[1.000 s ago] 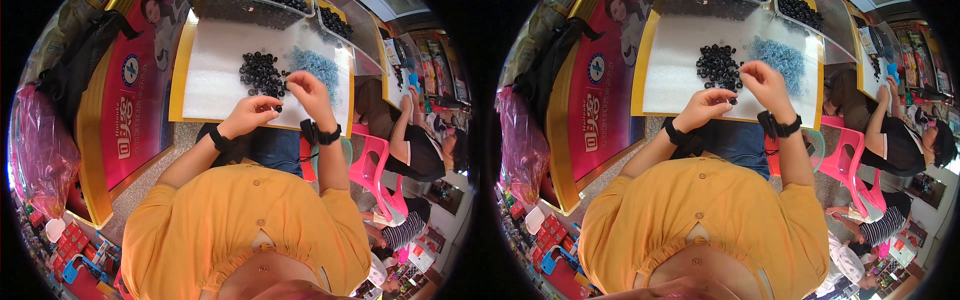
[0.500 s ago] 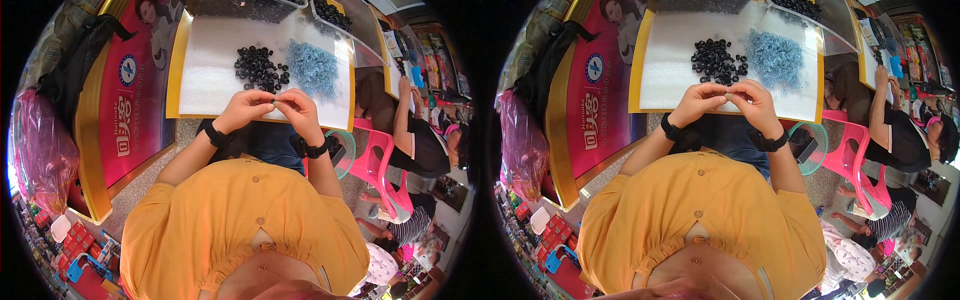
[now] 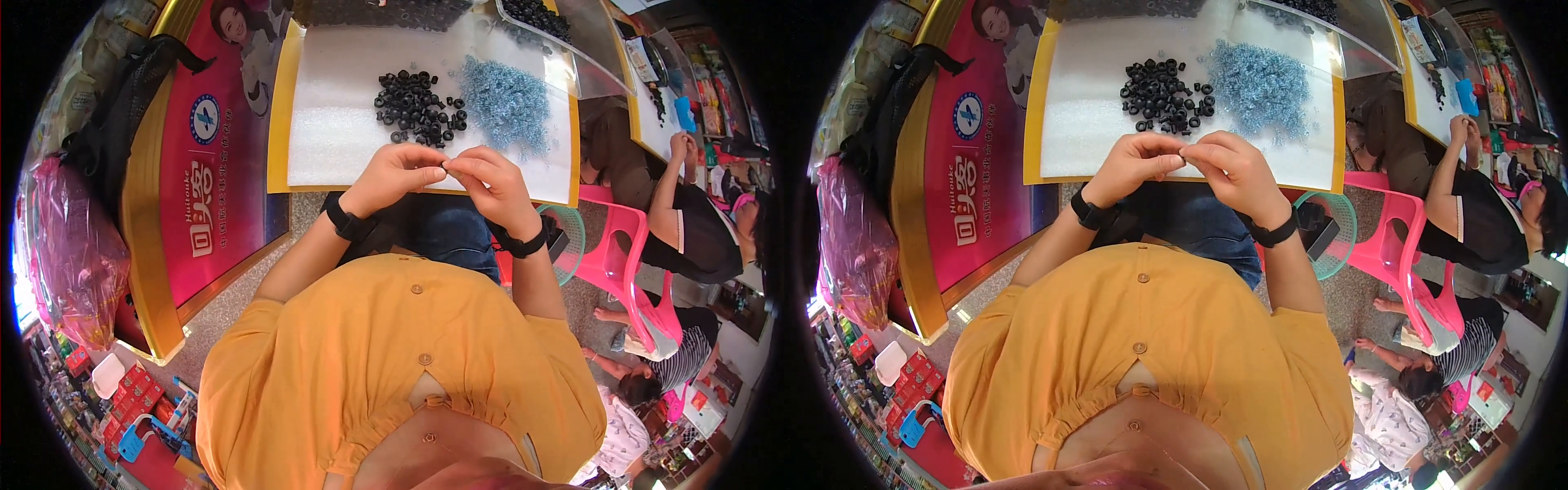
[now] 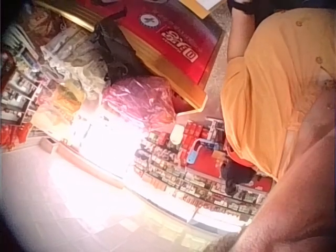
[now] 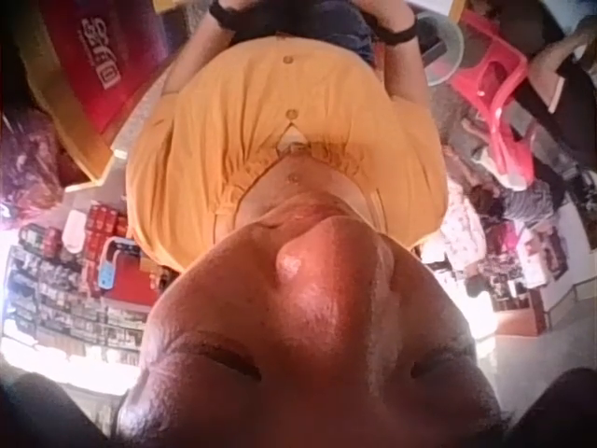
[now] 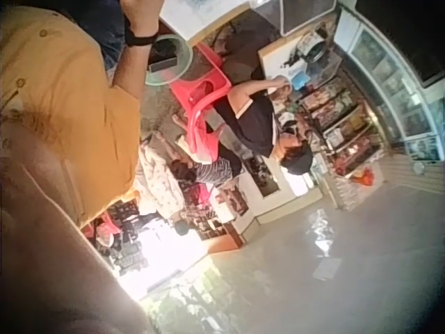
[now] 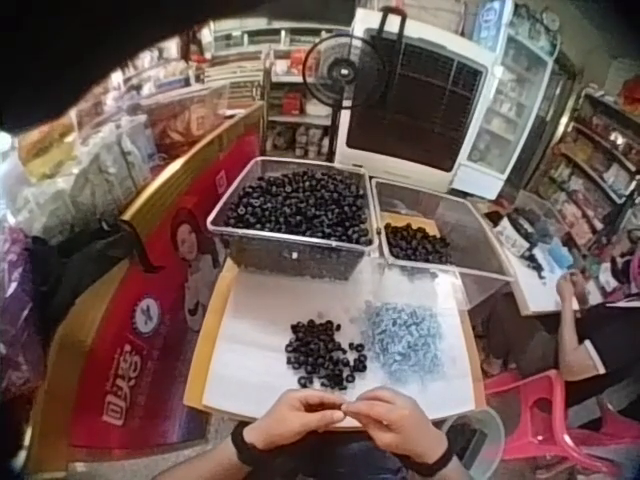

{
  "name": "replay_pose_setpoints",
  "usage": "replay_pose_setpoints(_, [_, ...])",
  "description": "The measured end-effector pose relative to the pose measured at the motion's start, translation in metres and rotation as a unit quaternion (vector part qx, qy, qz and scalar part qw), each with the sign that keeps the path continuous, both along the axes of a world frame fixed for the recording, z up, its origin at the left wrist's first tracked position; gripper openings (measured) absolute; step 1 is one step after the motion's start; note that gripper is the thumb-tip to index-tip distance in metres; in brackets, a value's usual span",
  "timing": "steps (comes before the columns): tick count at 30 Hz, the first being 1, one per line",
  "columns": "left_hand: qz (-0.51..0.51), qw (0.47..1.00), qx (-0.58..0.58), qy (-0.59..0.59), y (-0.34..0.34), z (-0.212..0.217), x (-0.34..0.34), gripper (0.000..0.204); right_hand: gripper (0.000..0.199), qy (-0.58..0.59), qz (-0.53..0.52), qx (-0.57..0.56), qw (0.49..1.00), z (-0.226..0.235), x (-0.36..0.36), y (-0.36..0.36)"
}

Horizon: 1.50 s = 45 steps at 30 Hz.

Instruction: The person assembles small components by inserting pins into black plastic pieces by hand.

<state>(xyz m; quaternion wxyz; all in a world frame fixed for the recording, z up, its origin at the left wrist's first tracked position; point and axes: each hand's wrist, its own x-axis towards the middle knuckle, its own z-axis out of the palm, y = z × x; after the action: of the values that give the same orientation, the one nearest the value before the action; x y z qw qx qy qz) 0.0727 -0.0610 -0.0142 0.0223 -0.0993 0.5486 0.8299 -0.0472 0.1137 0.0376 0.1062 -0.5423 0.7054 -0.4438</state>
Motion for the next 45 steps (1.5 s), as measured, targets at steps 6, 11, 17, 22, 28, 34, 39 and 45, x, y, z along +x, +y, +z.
replay_pose_setpoints(6, [0.012,1.000,-0.021,0.015,0.004,0.008,0.002,0.025,0.022,-0.017,-0.039,-0.030,0.999,0.000,0.004,0.006])
replay_pose_setpoints(11, [0.013,0.999,-0.045,0.025,0.005,0.003,0.005,0.026,0.020,-0.036,-0.016,0.005,0.999,-0.003,0.007,0.010])
replay_pose_setpoints(17, [0.026,0.999,-0.042,0.016,0.003,-0.008,0.015,0.027,0.017,-0.045,-0.039,0.028,0.998,-0.011,0.003,0.006])
replay_pose_setpoints(22, [0.042,0.997,-0.051,0.035,0.004,-0.011,0.015,0.026,0.012,0.037,-0.130,0.073,0.988,-0.020,-0.015,-0.004])
replay_pose_setpoints(28, [0.029,0.997,-0.051,0.043,0.000,-0.011,0.016,0.026,0.009,0.131,-0.106,0.046,0.985,-0.021,-0.019,-0.042])
replay_pose_setpoints(34, [0.026,0.997,-0.041,0.053,-0.001,-0.015,0.017,0.024,0.010,0.185,-0.089,0.112,0.972,-0.025,-0.023,-0.071])
replay_pose_setpoints(39, [0.011,0.997,-0.037,0.069,-0.002,-0.017,0.015,0.024,0.010,0.183,-0.095,0.123,0.971,-0.029,-0.028,-0.075])
replay_pose_setpoints(45, [0.006,0.996,-0.059,0.065,-0.003,-0.013,0.015,0.023,0.011,0.188,-0.057,0.091,0.976,-0.029,-0.026,-0.074])
